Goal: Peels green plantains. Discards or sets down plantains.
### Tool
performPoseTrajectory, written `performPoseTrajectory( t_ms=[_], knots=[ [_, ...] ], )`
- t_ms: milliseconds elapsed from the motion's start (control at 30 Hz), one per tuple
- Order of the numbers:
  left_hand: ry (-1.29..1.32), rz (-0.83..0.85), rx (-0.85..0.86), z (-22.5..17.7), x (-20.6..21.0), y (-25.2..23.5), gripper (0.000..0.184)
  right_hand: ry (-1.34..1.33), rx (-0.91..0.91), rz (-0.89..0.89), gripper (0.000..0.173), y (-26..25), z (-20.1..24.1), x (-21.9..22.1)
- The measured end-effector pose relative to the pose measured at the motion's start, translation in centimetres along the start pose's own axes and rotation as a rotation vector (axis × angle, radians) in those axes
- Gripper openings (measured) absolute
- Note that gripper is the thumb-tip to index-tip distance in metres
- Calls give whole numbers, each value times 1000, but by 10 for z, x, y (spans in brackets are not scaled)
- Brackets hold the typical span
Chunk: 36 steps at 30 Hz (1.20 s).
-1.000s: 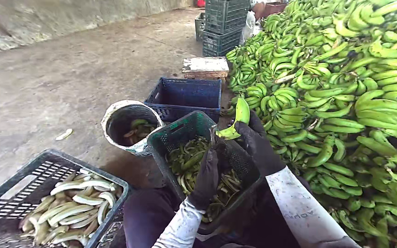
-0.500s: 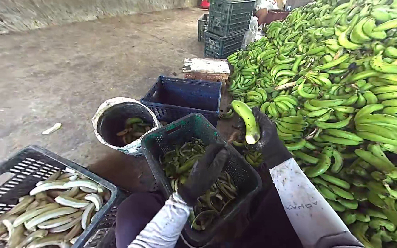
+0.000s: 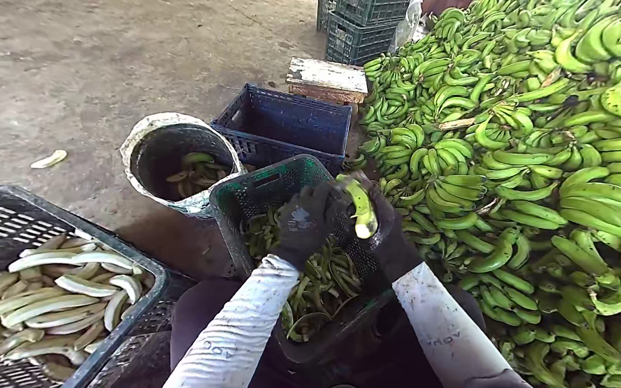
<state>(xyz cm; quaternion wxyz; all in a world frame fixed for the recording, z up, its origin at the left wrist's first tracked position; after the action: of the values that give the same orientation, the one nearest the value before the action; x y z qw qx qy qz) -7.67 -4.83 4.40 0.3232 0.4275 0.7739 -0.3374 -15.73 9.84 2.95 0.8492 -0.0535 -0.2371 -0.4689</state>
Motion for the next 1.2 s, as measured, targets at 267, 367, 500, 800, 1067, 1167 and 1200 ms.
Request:
performPoseTrajectory(
  t_ms=[267, 367, 500, 800, 1067, 1167, 1200],
  knots=[
    [442, -10, 76, 7, -40, 4, 37, -176, 23, 47, 37, 0, 18, -27],
    [526, 147, 198, -18, -15, 32, 38, 147, -240, -35, 28, 4, 25, -36],
    [518, 243, 200, -33, -6, 50, 37, 287, -301, -35, 44, 3, 23, -35],
    [167, -163, 3, 29, -24, 7, 47, 9, 138, 327, 40, 12, -16, -10],
    [451, 42, 230, -20, -11, 56, 43, 312, -421, -100, 47, -3, 21, -24],
    [431, 65, 269, -25, 1, 60, 45, 165, -401, -39, 46, -5, 24, -25],
    [393, 45, 270, -19, 3, 54, 46, 107, -357, 90, 44, -3, 20, -24]
  ],
)
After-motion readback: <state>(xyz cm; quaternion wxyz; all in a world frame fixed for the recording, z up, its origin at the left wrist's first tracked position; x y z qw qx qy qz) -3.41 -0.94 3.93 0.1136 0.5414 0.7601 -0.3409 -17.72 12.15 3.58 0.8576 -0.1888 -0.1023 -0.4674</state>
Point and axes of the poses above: each hand's wrist, its own y-axis away from the middle knuckle, its own x-axis out of the palm, z = x × y, the point moved 2 cm from there along -y, towards the middle knuckle
